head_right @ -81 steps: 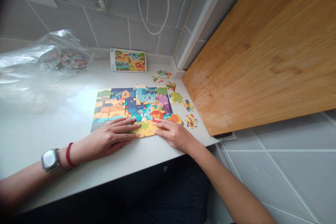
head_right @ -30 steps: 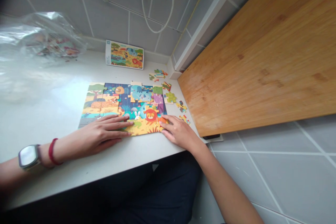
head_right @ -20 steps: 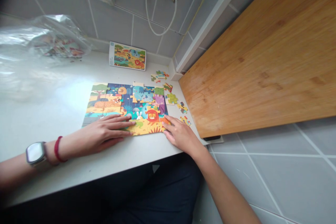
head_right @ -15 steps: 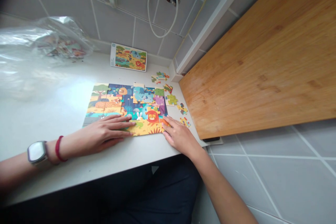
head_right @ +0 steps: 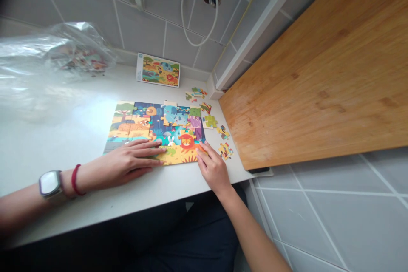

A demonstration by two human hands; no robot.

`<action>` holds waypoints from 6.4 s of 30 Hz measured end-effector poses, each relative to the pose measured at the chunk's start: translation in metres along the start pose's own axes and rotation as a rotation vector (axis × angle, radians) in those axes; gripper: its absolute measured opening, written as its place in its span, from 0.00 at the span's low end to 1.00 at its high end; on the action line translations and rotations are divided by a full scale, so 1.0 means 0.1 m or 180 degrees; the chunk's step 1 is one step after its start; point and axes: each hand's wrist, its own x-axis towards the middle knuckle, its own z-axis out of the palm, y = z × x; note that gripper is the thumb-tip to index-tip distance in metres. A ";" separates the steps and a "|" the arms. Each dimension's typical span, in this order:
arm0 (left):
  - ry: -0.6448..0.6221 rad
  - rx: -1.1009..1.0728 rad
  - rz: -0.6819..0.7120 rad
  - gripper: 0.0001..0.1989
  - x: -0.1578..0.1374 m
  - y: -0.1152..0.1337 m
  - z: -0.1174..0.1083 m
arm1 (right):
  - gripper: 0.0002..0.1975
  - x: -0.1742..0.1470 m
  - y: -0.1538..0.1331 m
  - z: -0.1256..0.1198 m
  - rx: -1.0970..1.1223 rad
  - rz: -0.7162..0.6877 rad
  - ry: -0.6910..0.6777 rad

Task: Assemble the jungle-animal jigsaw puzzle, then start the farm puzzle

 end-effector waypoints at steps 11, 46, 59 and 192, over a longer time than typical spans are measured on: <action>0.0626 -0.0850 -0.0329 0.13 0.00 -0.01 -0.10 | 0.15 0.00 0.00 -0.06 0.0278 0.0552 0.0640; 0.3403 -0.2896 -0.2416 0.36 0.00 -0.46 -0.07 | 0.15 -0.09 0.08 -0.03 0.0467 0.1483 0.1001; 0.3438 -0.3028 -0.2355 0.34 0.01 -0.42 -0.09 | 0.16 -0.09 0.09 -0.02 0.0598 0.1615 0.0965; 0.1541 -0.0772 -0.1411 0.08 -0.04 -0.17 -0.19 | 0.20 1.37 -0.62 0.59 0.4481 0.1591 -0.0395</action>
